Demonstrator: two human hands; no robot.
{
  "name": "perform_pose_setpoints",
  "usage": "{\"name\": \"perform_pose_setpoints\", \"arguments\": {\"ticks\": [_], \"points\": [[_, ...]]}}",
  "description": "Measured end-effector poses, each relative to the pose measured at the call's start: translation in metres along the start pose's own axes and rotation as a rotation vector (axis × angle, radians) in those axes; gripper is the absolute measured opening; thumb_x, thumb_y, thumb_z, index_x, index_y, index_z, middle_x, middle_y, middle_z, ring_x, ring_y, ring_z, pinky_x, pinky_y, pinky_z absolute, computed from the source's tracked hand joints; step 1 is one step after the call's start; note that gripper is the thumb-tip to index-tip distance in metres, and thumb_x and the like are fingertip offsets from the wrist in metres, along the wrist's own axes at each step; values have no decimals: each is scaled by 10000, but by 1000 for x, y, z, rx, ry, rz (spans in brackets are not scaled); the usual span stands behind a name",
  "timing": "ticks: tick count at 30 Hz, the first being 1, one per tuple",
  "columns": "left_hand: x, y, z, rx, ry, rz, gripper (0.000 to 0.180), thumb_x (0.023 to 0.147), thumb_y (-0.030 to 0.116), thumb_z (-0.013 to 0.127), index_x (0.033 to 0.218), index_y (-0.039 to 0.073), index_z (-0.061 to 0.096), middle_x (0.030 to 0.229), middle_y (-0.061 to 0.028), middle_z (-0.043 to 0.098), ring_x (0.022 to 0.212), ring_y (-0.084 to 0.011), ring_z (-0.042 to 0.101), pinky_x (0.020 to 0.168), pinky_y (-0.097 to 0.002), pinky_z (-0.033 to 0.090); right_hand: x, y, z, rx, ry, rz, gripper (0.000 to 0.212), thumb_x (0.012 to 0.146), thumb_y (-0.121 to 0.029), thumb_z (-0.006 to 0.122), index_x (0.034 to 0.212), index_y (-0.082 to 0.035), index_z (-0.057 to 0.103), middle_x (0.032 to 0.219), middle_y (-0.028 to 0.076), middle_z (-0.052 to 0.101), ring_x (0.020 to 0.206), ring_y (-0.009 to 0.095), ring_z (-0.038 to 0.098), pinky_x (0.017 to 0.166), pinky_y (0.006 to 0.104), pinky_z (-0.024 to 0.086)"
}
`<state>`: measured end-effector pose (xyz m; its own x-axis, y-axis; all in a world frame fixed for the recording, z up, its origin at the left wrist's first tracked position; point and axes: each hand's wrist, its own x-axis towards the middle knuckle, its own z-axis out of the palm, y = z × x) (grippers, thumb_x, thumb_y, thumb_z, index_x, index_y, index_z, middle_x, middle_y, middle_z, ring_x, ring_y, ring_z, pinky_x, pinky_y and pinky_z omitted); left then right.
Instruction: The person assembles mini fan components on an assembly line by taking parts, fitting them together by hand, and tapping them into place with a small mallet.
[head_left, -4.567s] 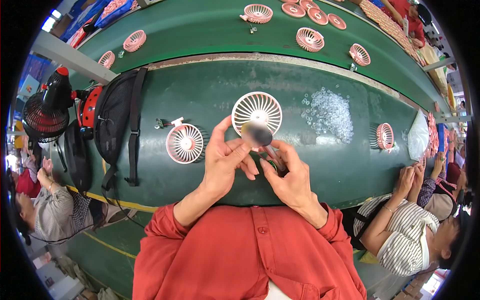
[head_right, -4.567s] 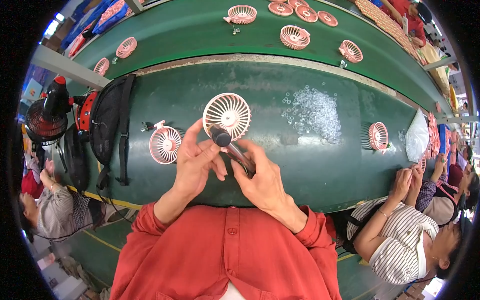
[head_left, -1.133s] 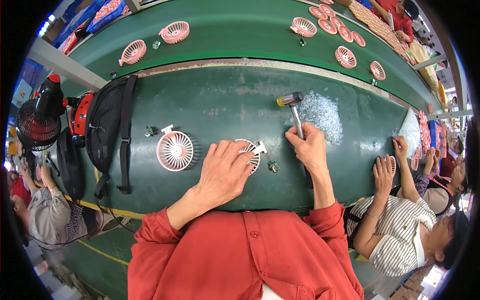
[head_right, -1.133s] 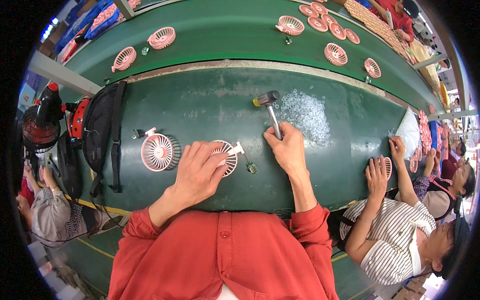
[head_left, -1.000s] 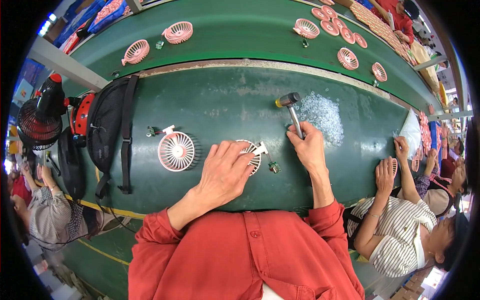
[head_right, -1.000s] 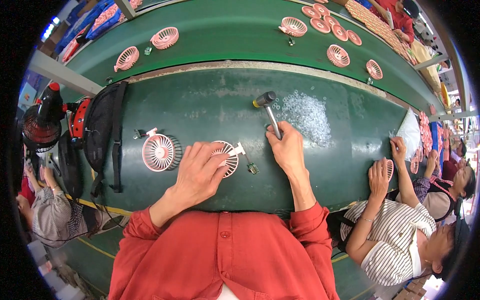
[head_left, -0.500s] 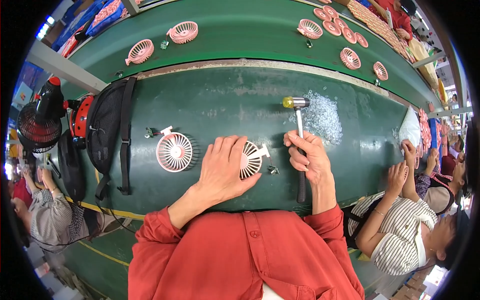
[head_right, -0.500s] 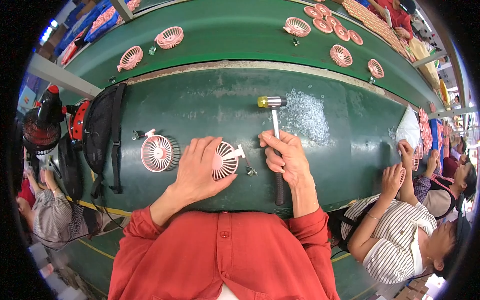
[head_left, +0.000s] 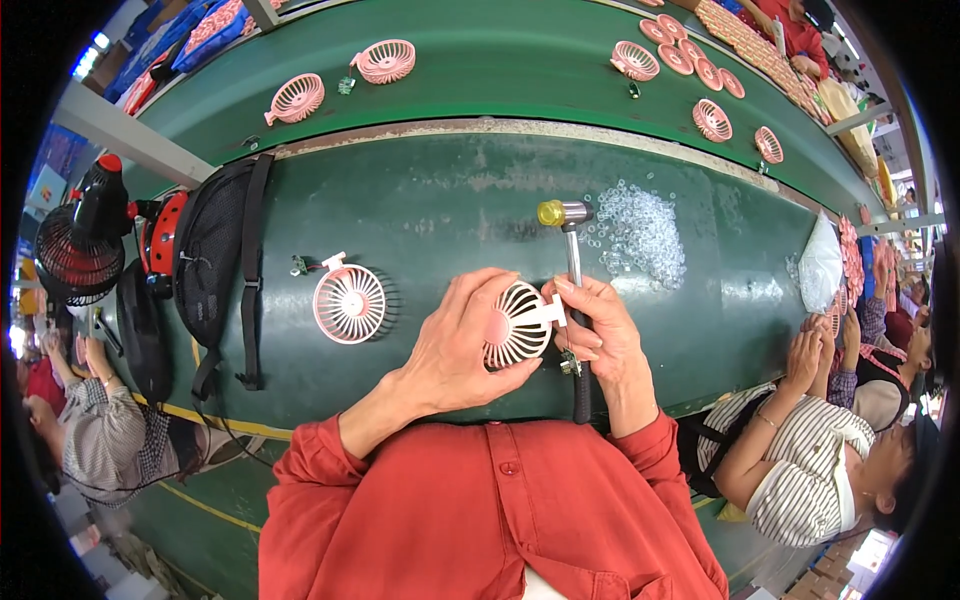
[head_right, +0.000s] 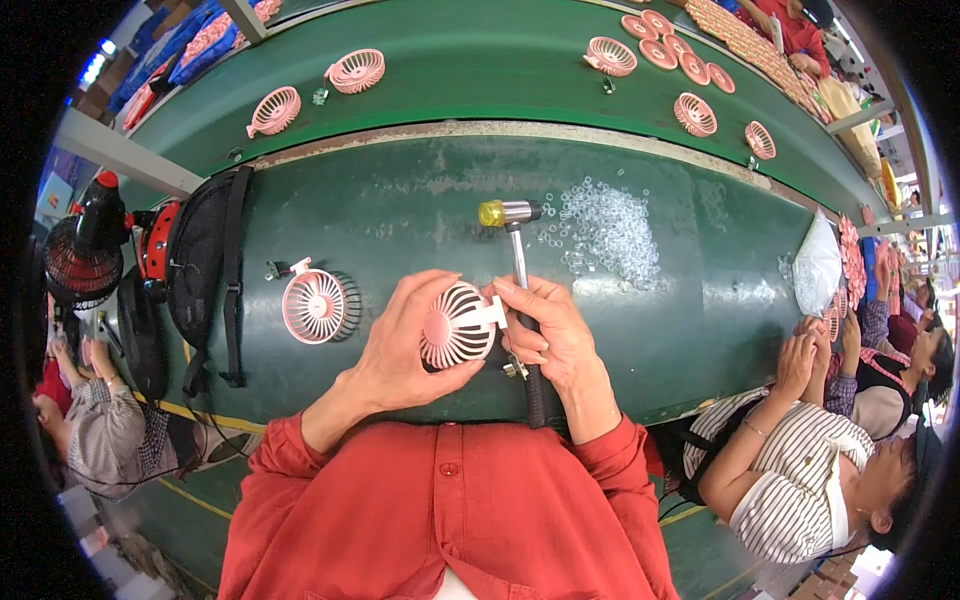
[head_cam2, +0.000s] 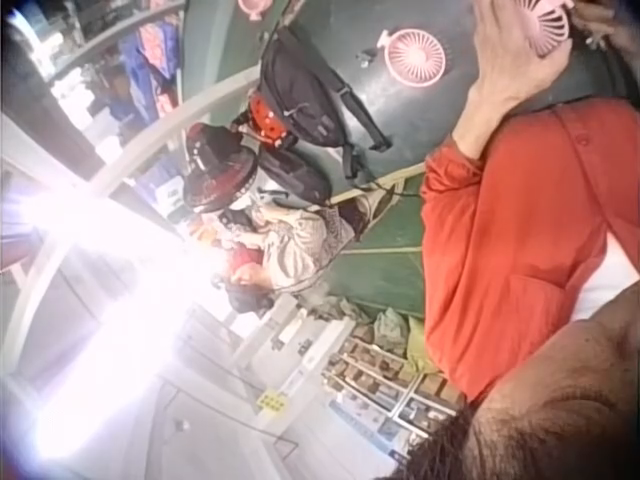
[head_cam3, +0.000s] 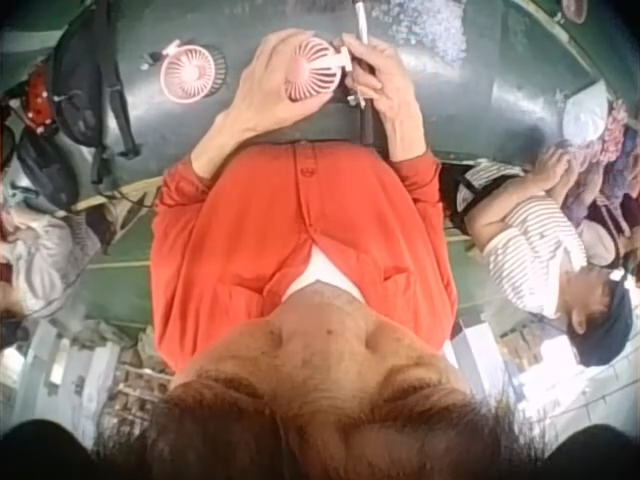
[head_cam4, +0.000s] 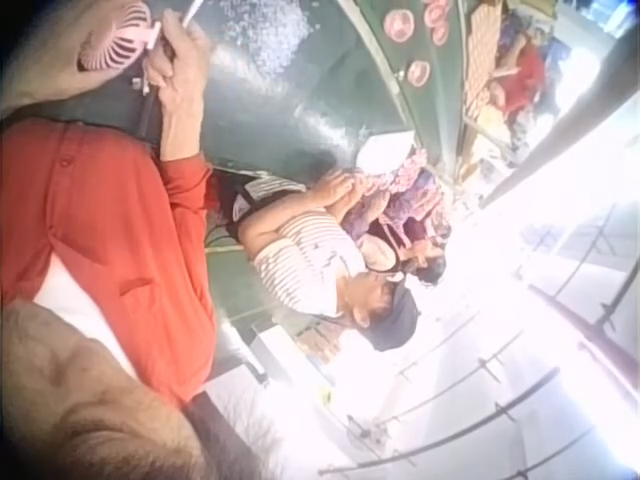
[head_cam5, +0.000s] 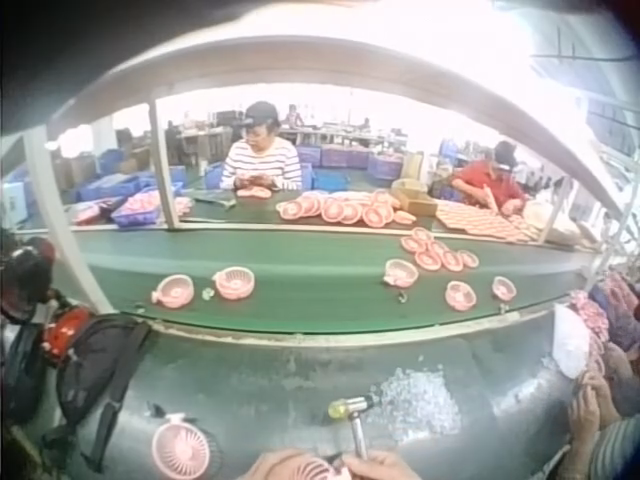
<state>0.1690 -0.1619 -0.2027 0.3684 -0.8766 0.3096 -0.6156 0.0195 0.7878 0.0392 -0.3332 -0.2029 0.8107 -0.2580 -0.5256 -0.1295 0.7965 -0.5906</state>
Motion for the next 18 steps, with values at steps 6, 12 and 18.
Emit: {"name": "perform_pose_setpoints", "arguments": {"ticks": [6, 12, 18], "points": [[0, -2, 0, -25, 7, -19, 806, 676, 207, 820, 1346, 13, 418, 1292, -182, 467, 1146, -368, 531, 891, -432, 514, -1, 5, -3, 10, -95, -53, 184, 966, -145, 597, 990, 28, 654, 521, -13, 473, 328, 28, 291, 312, 205, 223], [2, 0, -2, -78, -23, -86, 777, 695, 237, 810, 1338, 7, 440, 1275, -174, 491, 1142, -354, 546, 890, -427, 516, -7, 11, -1, 29, -143, -186, 176, 948, -94, 606, 1047, 43, 653, 568, -1, 528, 344, 23, 306, 327, 204, 227], [-2, 7, -5, 96, -9, -96, 782, 690, 255, 805, 1336, -17, 458, 1262, -172, 499, 1101, -355, 552, 852, -425, 518, -21, 18, 22, -658, 247, -389, 212, 877, -82, 729, 1063, 14, 697, 806, 0, 654, 524, 54, 463, 471, 218, 349]]}}
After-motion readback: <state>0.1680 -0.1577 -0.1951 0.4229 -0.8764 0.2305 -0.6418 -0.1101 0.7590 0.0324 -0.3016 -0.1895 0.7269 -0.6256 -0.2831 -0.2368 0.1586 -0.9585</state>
